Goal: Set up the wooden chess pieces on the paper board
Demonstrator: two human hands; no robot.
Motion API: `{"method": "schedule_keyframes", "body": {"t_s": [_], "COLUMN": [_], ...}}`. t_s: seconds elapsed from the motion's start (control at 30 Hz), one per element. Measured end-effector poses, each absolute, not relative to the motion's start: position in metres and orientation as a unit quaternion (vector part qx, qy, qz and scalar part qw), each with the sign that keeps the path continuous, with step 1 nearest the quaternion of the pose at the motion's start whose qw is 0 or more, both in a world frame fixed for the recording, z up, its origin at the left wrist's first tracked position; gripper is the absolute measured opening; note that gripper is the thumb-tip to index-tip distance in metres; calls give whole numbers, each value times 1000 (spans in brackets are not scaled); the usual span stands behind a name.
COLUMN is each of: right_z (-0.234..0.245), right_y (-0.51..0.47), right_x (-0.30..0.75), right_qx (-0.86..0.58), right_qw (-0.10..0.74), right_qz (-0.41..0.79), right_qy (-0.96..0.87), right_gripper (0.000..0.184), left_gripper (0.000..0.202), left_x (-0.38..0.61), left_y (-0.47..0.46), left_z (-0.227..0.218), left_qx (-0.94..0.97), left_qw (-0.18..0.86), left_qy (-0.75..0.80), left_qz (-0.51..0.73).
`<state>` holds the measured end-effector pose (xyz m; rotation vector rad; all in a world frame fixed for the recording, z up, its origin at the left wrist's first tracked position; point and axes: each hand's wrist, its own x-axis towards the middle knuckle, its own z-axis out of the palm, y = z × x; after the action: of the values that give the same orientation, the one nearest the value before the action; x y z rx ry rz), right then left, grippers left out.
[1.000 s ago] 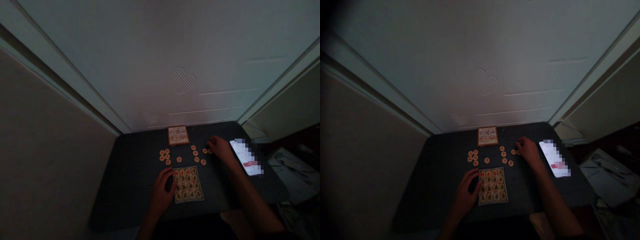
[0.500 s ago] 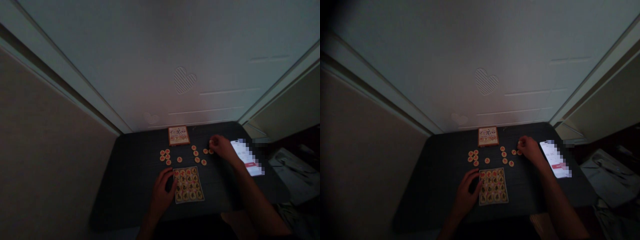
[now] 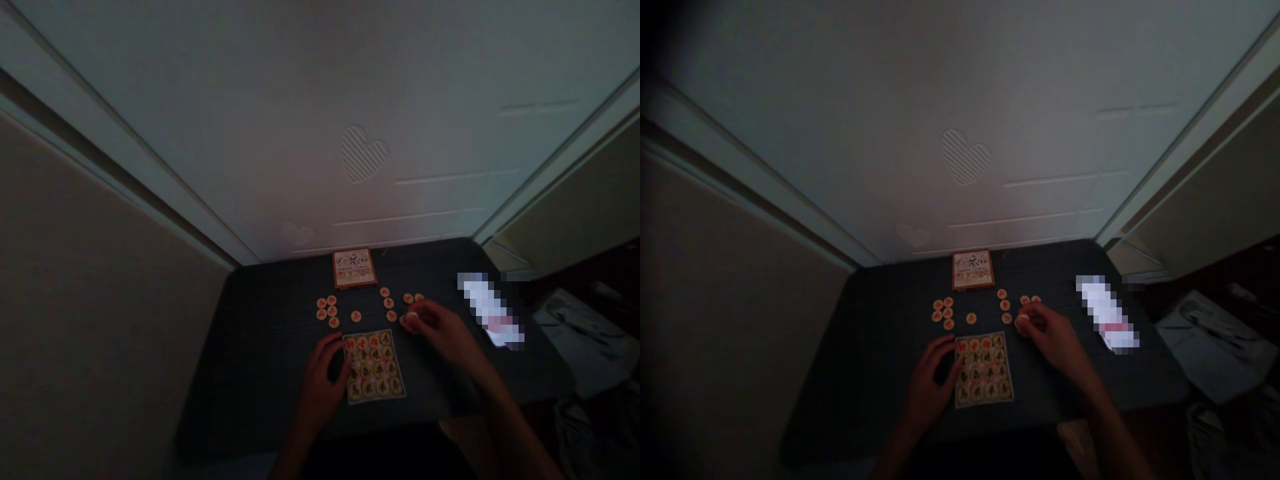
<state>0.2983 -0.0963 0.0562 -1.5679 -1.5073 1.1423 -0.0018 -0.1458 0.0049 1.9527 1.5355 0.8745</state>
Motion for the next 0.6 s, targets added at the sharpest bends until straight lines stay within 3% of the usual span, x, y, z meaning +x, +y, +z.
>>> {"method": "schedule_keyframes", "body": {"t_s": [0.6], "right_z": [41], "right_y": [-126], "right_x": [268], "right_qx": [-547], "right_qw": [362], "right_qz": [529], "right_qy": [-538], "right_gripper": [30], "left_gripper": [27], "left_x": [-1], "left_y": [-145], "left_z": [6], "left_qx": [720], "left_qw": [236], "left_qy": [563], "left_qz": [329]}}
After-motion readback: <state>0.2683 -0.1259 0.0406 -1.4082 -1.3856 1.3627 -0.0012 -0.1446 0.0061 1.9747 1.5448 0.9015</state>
